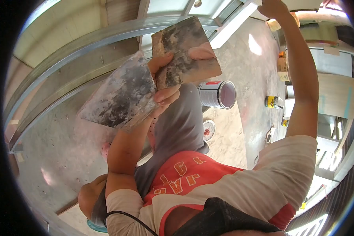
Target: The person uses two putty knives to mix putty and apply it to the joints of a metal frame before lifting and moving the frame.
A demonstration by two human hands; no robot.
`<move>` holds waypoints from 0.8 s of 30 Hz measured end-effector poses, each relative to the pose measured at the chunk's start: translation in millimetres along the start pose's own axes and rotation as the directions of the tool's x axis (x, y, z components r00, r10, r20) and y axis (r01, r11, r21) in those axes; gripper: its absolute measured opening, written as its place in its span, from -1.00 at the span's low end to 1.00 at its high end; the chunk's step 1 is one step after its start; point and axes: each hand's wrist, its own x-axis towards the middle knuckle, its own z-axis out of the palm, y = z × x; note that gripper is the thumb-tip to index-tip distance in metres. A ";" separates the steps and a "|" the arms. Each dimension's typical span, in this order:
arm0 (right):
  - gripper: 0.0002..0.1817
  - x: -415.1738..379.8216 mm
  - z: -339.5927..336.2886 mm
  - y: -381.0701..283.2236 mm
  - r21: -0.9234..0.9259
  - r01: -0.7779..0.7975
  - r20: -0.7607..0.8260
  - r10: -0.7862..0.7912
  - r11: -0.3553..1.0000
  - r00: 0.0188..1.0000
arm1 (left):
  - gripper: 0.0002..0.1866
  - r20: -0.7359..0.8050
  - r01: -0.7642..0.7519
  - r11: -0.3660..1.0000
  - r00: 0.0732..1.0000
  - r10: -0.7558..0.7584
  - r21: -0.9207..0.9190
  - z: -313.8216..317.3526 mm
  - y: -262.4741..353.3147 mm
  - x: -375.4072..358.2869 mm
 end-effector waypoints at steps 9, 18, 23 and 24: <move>-0.32 -8.0 16.7 -12.3 0.542 0.274 -0.156 -0.225 0.795 0.962 | -0.60 -0.001 -0.081 0.992 0.997 0.081 -0.093 20.5 -5.6 8.5; -0.03 -151.4 27.8 -136.2 0.836 0.527 -0.437 -0.397 0.151 0.807 | -0.62 -0.052 0.014 0.991 0.998 -0.021 -0.131 35.0 -7.6 22.2; -0.17 -161.0 19.5 -106.8 0.579 0.516 -0.234 -0.478 0.631 0.847 | -0.55 -0.023 0.088 0.988 0.996 -0.091 -0.130 33.8 -9.0 19.0; -0.28 -156.3 23.8 -101.8 0.408 0.495 -0.047 -0.523 0.767 0.851 | -0.57 0.058 0.112 0.987 0.993 -0.106 -0.113 26.6 -5.4 17.7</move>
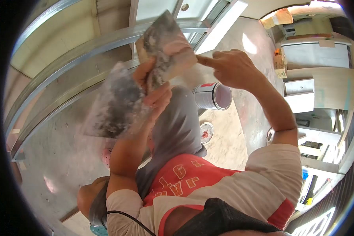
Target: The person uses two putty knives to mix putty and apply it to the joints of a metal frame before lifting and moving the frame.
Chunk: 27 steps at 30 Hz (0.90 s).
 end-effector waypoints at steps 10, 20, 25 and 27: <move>-0.11 73.4 -73.0 149.3 -0.344 -0.612 -0.149 0.602 0.712 0.784 | -0.46 -0.036 -0.174 0.983 0.984 0.176 0.060 29.6 21.2 -31.2; -0.12 105.0 -51.2 218.2 -0.529 -0.413 -0.086 0.437 0.741 0.895 | -0.52 0.283 0.065 0.997 0.956 -0.073 0.039 21.4 16.9 -17.5; -0.18 84.0 -70.7 168.6 -0.537 -0.391 -0.032 0.445 0.747 0.895 | -0.53 0.062 -0.015 1.000 0.998 0.015 0.001 30.0 15.8 -18.4; -0.17 75.1 -60.8 171.2 -0.534 -0.419 -0.076 0.452 0.734 0.889 | -0.54 0.082 -0.018 1.000 0.997 0.018 -0.007 28.7 14.6 -16.0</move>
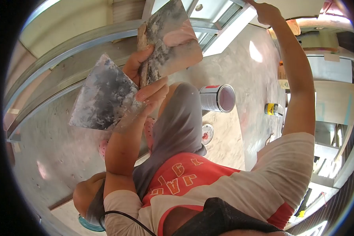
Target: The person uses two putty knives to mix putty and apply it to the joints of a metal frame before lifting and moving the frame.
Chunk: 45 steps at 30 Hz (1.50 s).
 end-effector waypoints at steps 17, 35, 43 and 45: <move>-0.36 38.4 -30.1 -25.5 -0.259 -0.003 0.116 0.034 0.966 0.993 | -0.56 -0.112 -0.010 1.000 0.994 0.008 -0.017 -4.2 -4.8 2.3; -0.05 -157.1 -29.4 -147.6 0.898 0.383 -0.388 -0.022 0.216 0.922 | -0.65 -0.373 -0.066 0.996 0.927 0.041 -0.054 -19.7 -40.3 18.7; -0.13 -188.8 15.7 -206.5 0.863 0.504 -0.499 0.099 -0.025 0.861 | -0.55 -0.359 0.083 0.996 0.931 -0.070 0.022 -24.9 -39.3 7.0; -0.20 -202.4 8.5 -192.7 0.906 0.416 -0.420 0.037 0.079 0.907 | -0.54 -0.380 0.068 0.996 0.924 -0.044 0.052 -28.2 -37.3 2.5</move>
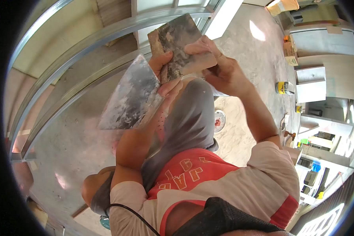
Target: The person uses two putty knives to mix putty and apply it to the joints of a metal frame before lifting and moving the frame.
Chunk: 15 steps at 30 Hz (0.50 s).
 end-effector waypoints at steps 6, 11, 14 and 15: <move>-0.33 -3.9 -42.3 -1.1 0.068 -0.042 0.103 0.035 0.997 0.994 | -0.62 0.062 0.054 0.998 0.996 -0.057 0.042 -1.1 16.7 -10.1; -0.30 26.9 -66.6 -40.4 0.257 0.002 0.393 -0.107 0.966 0.913 | -0.70 0.068 0.161 0.974 0.982 -0.173 0.156 16.1 16.1 -18.2; -0.23 40.4 -71.4 -45.2 0.225 -0.026 0.582 -0.113 0.974 0.805 | -0.69 0.126 0.249 0.963 0.957 -0.262 0.107 14.6 14.1 -18.1; -0.21 44.2 -74.3 -52.4 0.216 -0.056 0.616 -0.092 0.975 0.782 | -0.70 0.128 0.250 0.963 0.957 -0.262 0.100 14.8 15.0 -20.0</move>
